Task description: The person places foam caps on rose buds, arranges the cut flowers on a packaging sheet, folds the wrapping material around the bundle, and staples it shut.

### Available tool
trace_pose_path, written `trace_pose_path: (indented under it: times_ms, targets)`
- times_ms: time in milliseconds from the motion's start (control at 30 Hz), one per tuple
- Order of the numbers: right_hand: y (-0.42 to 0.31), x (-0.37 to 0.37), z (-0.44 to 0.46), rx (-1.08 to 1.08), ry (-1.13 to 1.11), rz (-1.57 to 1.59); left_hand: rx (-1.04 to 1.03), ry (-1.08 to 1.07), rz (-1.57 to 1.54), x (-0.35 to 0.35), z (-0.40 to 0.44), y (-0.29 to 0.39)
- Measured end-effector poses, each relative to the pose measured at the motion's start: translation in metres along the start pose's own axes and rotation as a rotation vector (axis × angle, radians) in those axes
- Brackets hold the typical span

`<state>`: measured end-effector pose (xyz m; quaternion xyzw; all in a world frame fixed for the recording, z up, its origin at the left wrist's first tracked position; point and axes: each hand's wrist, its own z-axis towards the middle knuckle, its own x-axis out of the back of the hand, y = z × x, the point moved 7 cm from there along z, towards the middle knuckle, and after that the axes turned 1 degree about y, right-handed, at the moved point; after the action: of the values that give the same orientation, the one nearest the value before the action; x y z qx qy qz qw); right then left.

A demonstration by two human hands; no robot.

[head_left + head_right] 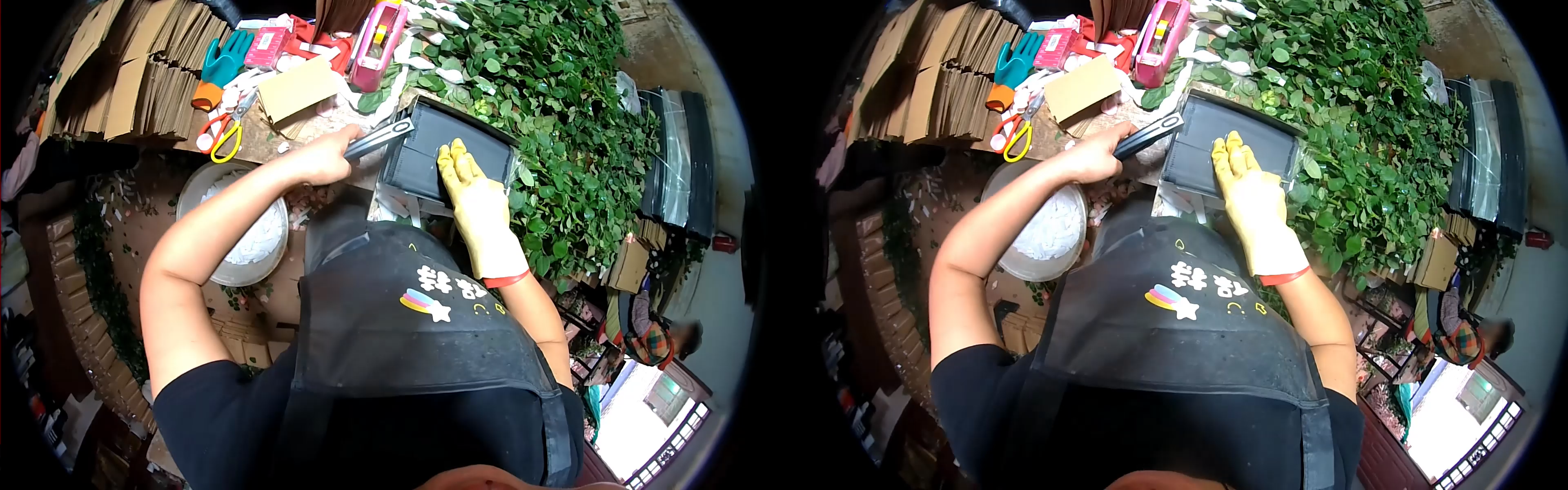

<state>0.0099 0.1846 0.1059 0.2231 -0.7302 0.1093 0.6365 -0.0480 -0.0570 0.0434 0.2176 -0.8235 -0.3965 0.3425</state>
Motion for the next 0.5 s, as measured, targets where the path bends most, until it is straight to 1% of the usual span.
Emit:
trace_pose_path:
  times_ms: [67, 200, 300, 333, 433, 500]
  targets:
    - [-0.001, 0.002, 0.001, -0.003, -0.002, -0.002, -0.013, -0.054, 0.045, 0.006, 0.002, 0.002]
    - [-0.002, 0.003, 0.002, -0.001, 0.018, 0.007, -0.065, -0.02, 0.274, 0.002, 0.01, 0.016]
    - [-0.002, 0.004, 0.001, 0.01, 0.04, 0.001, 0.088, -0.017, 0.498, -0.003, 0.009, 0.02]
    - [-0.002, 0.004, 0.001, 0.017, 0.048, 0.003, 0.096, -0.004, 0.503, -0.002, 0.008, 0.022]
    - [0.0, 0.006, 0.002, 0.04, 0.089, 0.016, -0.049, 0.048, 0.217, -0.004, -0.003, 0.019]
    - [-0.001, 0.008, 0.002, 0.059, 0.108, 0.017, -0.094, 0.052, 0.043, -0.006, -0.006, -0.004]
